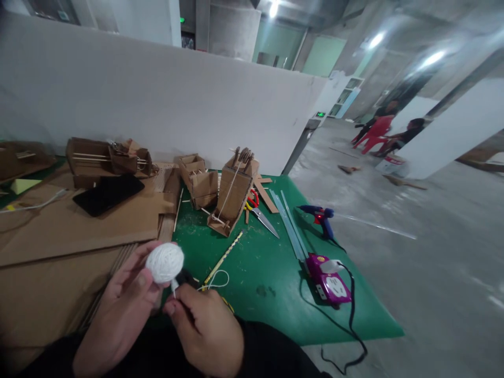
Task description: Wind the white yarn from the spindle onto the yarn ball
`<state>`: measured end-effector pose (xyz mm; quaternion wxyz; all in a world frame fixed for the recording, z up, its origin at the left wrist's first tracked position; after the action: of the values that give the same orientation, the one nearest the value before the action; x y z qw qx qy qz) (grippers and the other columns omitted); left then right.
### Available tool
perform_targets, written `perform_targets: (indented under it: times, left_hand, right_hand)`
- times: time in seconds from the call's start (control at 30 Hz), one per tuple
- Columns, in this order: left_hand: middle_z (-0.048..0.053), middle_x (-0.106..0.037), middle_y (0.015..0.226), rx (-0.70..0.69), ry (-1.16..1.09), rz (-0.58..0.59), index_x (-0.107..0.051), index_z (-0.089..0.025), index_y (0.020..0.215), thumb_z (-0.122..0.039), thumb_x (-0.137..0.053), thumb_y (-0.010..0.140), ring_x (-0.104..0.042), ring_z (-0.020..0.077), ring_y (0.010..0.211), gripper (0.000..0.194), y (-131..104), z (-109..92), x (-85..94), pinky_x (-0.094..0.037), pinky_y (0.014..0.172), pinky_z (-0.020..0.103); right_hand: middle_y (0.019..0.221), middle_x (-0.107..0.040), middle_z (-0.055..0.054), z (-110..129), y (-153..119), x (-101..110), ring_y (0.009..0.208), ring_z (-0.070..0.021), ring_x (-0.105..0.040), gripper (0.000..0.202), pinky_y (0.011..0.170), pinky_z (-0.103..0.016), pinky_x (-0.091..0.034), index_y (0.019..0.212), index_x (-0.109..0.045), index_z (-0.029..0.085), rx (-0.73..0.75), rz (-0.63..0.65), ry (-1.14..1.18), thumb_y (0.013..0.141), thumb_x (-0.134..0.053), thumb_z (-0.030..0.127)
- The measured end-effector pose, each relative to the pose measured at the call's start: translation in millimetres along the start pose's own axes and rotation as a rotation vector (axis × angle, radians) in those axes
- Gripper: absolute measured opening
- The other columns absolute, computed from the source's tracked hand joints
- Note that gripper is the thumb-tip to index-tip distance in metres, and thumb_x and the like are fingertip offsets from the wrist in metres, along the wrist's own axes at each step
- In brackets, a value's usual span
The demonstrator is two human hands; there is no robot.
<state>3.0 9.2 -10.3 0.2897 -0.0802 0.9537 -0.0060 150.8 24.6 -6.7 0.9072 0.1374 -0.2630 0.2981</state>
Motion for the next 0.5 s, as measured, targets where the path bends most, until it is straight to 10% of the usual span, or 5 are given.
perform_targets:
  times: [0.27,0.5]
  left_hand:
    - [0.003,-0.067,0.119,-0.016,0.01,-0.102,-0.064,-0.026,0.119,-0.033,-0.068,0.087,-0.062,0.0172,0.108,0.033,5,6,-4.9,-0.05,0.086,0.02]
    - [0.004,-0.069,0.113,0.016,-0.063,-0.074,-0.065,-0.024,0.116,-0.034,-0.072,0.084,-0.065,0.0181,0.101,0.034,4,4,-5.3,-0.051,0.081,0.022]
  right_hand:
    - [0.053,-0.049,0.001,11,-8,-11,0.051,-0.0112,-0.042,0.031,0.053,-0.026,-0.027,0.058,-0.04,0.019,0.104,-0.148,-0.215,0.088,-0.045,0.023]
    - [0.078,-0.062,-0.003,2,4,7,0.071,-0.0161,-0.054,0.01,0.065,-0.027,-0.038,0.085,-0.059,0.019,-0.082,-0.053,0.045,0.086,-0.057,0.028]
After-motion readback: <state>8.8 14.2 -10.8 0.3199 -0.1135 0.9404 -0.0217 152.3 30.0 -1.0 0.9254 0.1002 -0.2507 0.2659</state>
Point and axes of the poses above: each hand's wrist, its own y-axis towards the middle knuckle, its own x-axis out of the back of the hand, z = x × y, the point moved 1 cm from there along y, towards the middle knuckle
